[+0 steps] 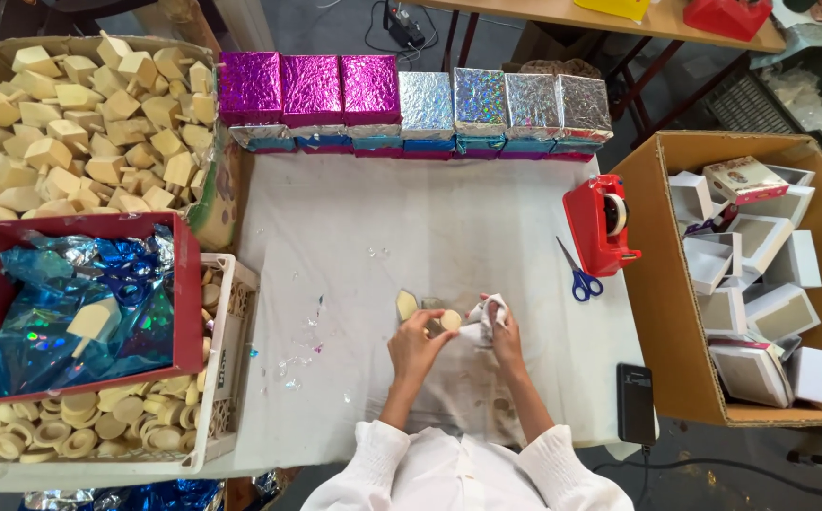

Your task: The person wipes small wooden items with a white cloth and places them into a small white box. They then close the box with a lid and wipe the exterior of the closed box.

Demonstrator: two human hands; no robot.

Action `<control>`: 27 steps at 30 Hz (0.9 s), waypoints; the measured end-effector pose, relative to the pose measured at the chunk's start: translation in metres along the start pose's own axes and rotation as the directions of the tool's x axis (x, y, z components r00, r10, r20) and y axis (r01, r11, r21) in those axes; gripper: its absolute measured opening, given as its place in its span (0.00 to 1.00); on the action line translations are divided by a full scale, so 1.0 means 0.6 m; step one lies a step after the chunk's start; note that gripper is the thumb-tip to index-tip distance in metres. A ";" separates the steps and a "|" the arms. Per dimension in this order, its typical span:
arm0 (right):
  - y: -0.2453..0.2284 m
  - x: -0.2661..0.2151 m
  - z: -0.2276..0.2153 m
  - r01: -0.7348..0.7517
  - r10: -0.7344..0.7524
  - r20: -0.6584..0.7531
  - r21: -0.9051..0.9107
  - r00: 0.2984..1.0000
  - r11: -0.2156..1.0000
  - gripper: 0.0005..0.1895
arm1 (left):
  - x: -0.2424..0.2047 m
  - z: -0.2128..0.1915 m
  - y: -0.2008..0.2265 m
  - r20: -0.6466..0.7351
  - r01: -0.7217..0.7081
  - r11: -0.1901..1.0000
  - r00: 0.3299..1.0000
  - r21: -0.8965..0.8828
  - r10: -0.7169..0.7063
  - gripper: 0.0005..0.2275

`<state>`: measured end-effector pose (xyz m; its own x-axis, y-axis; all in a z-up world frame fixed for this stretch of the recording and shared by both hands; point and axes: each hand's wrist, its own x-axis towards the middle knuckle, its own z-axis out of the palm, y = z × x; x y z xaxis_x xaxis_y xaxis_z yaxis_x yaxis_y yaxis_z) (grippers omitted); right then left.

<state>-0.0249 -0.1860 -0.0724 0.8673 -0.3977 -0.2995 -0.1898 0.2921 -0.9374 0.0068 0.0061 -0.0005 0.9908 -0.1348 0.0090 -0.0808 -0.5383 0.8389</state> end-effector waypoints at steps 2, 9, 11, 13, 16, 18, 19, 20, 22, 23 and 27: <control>0.053 0.025 -0.009 0.057 -0.054 0.066 -0.038 0.996 0.998 0.18 | 0.001 0.006 0.000 0.011 -0.016 0.999 1.000 -0.037 0.016 0.18; 0.116 0.023 0.005 0.244 -0.229 0.136 -0.104 0.964 0.964 0.14 | -0.009 0.035 -0.015 0.078 -0.115 0.993 0.991 0.031 0.112 0.17; 0.122 0.021 0.003 0.161 -0.154 0.087 -0.082 0.984 0.983 0.14 | -0.014 0.035 -0.013 0.084 -0.126 0.992 0.989 0.031 0.123 0.17; 0.109 0.020 0.007 0.087 -0.085 0.045 -0.058 0.995 0.994 0.14 | -0.012 0.030 -0.005 0.081 -0.142 0.989 0.987 0.030 0.139 0.16; 0.085 0.014 0.007 0.091 -0.090 0.042 -0.010 0.995 0.996 0.16 | -0.012 0.021 0.003 0.099 -0.113 0.993 0.989 0.040 0.109 0.17; 0.092 0.022 -0.004 0.219 -0.215 0.041 -0.133 0.976 0.967 0.13 | -0.013 0.019 -0.002 0.034 -0.087 0.996 0.996 -0.010 0.087 0.17; 0.075 0.011 0.002 0.220 -0.216 0.041 -0.134 0.975 0.966 0.13 | -0.012 0.017 0.000 0.033 -0.088 0.996 0.996 -0.011 0.088 0.17; 0.056 0.002 0.007 0.195 -0.185 0.073 -0.173 0.980 0.966 0.13 | -0.011 0.014 0.002 0.045 -0.055 0.998 0.997 -0.011 0.056 0.18; 0.045 -0.005 0.015 0.180 -0.161 0.106 -0.211 0.981 0.961 0.13 | -0.009 0.019 -0.002 0.052 -0.031 0.999 0.998 -0.013 0.032 0.18; 0.052 -0.001 0.016 0.182 -0.164 0.124 -0.154 0.979 0.971 0.14 | -0.007 0.027 -0.008 0.039 -0.061 0.998 0.997 -0.011 0.061 0.18; 0.094 0.016 -0.002 0.187 -0.180 0.115 -0.048 0.977 0.981 0.14 | -0.013 0.029 -0.009 0.080 -0.067 0.998 0.994 -0.016 0.068 0.17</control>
<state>-0.0278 -0.1744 -0.1285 0.9342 -0.3415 -0.1032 -0.0465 0.1702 -0.9843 -0.0023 -0.0043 -0.0142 0.9711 -0.2376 0.0223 -0.1453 -0.5143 0.8452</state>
